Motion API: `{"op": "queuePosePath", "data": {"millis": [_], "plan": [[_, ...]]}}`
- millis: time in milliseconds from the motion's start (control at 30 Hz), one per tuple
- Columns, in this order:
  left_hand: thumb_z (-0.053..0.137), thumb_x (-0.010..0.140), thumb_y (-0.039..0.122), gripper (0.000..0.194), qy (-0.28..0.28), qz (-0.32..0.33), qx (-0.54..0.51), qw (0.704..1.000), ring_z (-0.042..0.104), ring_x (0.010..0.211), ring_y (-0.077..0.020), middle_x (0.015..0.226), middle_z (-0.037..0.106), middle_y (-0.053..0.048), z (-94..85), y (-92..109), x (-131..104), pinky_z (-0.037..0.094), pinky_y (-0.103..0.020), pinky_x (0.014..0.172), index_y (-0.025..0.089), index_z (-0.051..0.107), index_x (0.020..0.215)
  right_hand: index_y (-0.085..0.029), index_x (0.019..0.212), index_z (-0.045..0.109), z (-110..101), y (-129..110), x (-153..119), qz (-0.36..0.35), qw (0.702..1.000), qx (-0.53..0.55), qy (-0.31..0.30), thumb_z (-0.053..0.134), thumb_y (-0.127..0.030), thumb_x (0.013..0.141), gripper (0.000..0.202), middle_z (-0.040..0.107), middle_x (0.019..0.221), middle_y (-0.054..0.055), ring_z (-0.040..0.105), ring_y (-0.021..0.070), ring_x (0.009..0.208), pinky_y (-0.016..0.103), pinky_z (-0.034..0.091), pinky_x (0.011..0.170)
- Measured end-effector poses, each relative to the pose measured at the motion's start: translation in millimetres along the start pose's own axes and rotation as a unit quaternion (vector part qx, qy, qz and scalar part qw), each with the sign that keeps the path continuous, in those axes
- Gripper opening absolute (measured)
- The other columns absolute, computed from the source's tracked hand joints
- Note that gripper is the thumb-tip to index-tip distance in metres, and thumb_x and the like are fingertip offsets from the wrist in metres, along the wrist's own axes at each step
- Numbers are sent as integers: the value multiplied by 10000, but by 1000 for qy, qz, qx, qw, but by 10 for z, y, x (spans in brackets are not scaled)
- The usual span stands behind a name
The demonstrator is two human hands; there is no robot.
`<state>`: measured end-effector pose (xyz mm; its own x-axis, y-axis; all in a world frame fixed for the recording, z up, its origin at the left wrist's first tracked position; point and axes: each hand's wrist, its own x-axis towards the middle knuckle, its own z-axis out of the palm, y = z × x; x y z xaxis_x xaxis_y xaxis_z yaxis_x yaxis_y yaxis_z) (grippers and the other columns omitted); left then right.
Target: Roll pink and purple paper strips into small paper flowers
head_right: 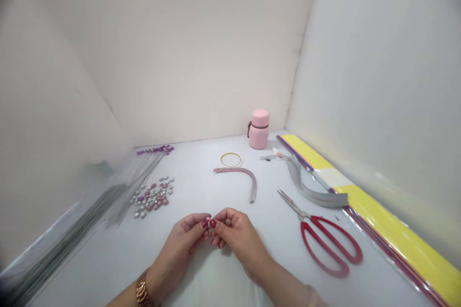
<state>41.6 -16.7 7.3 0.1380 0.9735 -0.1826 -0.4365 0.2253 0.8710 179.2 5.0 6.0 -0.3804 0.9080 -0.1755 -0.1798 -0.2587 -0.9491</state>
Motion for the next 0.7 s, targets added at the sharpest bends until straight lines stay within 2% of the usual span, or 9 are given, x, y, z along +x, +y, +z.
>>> {"op": "queuePosePath", "data": {"millis": [200,333,533,700], "plan": [[652,700,246,248,35,59,116,991,570,667,-136,732,646,-47,-50,-39,13,439,-255,653,133,619,919,-147,681,545,21,10,-9,-11,999,-36,27,624,-333,717,206,578,570,-26,508,79,492,191,357,468],[634,713,262,271,21,84,170,982,580,699,-154,762,649,-49,-83,-49,12,446,-266,654,142,606,954,-145,675,542,14,17,-19,-15,999,-32,28,624,-346,714,220,568,567,-30,502,75,486,190,361,468],[606,742,240,136,-19,68,131,989,573,595,-126,651,643,-27,5,41,0,442,-244,598,124,623,811,-139,678,532,19,-29,-34,38,999,28,-2,596,-419,723,291,578,569,-16,495,62,456,180,334,452],[605,746,220,113,-13,40,106,993,565,580,-112,630,628,-22,43,76,-16,431,-229,585,112,608,779,-137,685,521,26,-67,-36,51,998,45,-17,637,-407,692,294,591,564,-14,505,60,461,170,336,456]]}}
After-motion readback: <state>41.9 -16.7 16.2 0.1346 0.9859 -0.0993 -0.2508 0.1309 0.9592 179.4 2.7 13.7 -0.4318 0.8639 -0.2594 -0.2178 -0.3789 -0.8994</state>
